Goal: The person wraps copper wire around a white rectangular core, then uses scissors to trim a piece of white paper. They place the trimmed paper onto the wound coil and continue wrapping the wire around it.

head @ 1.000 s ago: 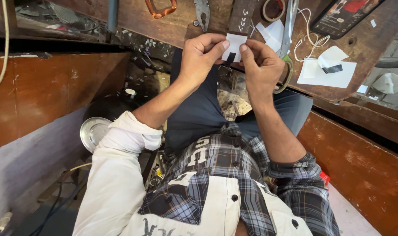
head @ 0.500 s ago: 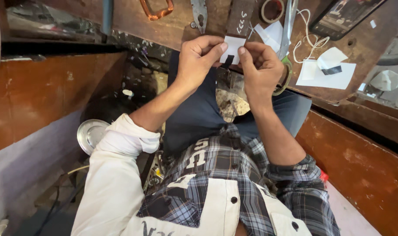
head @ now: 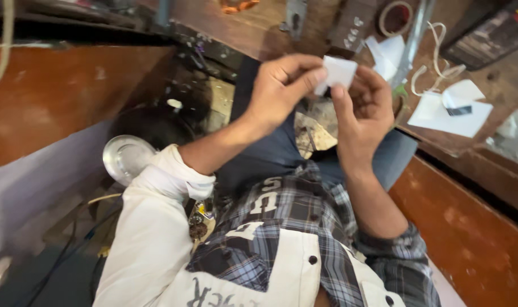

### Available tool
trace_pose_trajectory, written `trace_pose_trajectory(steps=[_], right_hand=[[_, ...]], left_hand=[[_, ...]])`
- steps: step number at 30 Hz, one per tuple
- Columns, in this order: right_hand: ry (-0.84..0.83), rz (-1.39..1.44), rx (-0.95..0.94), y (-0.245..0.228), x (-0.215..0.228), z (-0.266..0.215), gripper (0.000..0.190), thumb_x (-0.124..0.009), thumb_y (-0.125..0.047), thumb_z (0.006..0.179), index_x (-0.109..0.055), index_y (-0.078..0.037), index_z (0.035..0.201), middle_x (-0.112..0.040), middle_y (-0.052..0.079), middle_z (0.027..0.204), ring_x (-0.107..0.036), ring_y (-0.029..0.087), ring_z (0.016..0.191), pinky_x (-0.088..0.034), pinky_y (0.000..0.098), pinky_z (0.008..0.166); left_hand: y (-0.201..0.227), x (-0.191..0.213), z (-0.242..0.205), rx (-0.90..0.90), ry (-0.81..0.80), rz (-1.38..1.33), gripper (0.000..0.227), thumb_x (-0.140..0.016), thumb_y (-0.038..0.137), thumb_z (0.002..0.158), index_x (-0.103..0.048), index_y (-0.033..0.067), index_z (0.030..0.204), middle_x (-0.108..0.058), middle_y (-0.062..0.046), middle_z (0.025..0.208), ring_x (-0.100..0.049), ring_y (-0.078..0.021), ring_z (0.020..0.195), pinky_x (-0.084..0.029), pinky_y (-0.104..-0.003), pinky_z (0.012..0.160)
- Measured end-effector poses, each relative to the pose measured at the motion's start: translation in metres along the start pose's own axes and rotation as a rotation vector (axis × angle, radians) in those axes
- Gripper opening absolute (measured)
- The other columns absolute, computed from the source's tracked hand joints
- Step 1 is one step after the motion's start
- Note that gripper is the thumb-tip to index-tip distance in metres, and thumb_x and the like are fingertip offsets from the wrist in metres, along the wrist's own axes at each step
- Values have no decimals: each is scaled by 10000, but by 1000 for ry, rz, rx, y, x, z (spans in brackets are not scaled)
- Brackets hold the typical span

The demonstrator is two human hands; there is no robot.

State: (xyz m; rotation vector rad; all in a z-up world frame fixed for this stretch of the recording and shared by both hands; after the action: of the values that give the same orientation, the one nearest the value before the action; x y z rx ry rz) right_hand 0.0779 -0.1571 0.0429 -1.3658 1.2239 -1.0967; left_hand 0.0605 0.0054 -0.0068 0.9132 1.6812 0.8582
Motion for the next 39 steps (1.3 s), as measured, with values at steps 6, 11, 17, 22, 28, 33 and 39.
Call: trace_pose_trajectory(steps=[6,11,17,22,28,33,39], right_hand=[[-124,100,12,-2,12,-37,186,-749,-31,1027,-666,37,1178,-706,57,1157,-651,95,1041,-517,252,967],[-90,333,107,3,43,-55,138,-715,14,1000,-640,17,1115,-725,91,1097,-669,114,1007,-515,254,943],[8,439,70,16,67,-67,168,-691,51,975,-651,28,1137,-724,87,1043,-682,127,945,-523,256,901],[0,440,63,20,75,-79,154,-684,56,984,-656,33,1134,-719,72,1045,-670,104,946,-510,242,897],[20,437,9,32,83,-81,149,-681,43,976,-666,33,1124,-724,66,1028,-670,95,927,-510,236,876],[7,382,-2,51,84,-75,179,-697,41,967,-674,39,1144,-721,67,1031,-666,106,926,-508,238,863],[-29,371,-16,52,70,-69,224,-694,3,972,-653,56,1186,-720,76,1069,-676,130,971,-522,245,884]], left_hand=[[16,-9,-46,13,-76,-122,238,-713,129,1024,-700,-22,1206,-743,-46,1066,-695,-106,970,-585,-271,838],[85,34,-43,-511,220,872,267,-757,172,981,-698,22,1194,-716,-99,1173,-718,-183,935,-574,-299,789],[94,52,0,-813,308,1581,465,-790,256,915,-629,-15,1258,-583,-151,1252,-474,-350,1223,-342,-513,1038],[80,59,26,-750,342,1681,425,-802,298,888,-661,17,1175,-589,-118,1134,-474,-349,1184,-299,-557,996],[77,57,0,-775,260,1691,314,-789,316,920,-656,69,1062,-597,-104,1142,-472,-342,1269,-269,-595,1083],[75,42,-28,-832,213,1742,573,-790,492,780,-648,18,1069,-596,-156,1131,-453,-382,1252,-235,-671,1050],[68,39,-31,-826,150,1888,337,-784,272,843,-653,74,1082,-613,-86,1118,-495,-302,1260,-276,-621,1123]])
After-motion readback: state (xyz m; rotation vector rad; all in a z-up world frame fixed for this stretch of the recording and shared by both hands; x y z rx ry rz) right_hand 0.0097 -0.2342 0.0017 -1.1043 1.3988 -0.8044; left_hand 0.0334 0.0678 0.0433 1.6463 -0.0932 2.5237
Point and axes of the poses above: each hand's wrist, its own z-axis towards the middle knuckle, its own x-axis out of the back of the hand, y = z × x, the point moved 8 cm from there along z, towards the middle knuckle
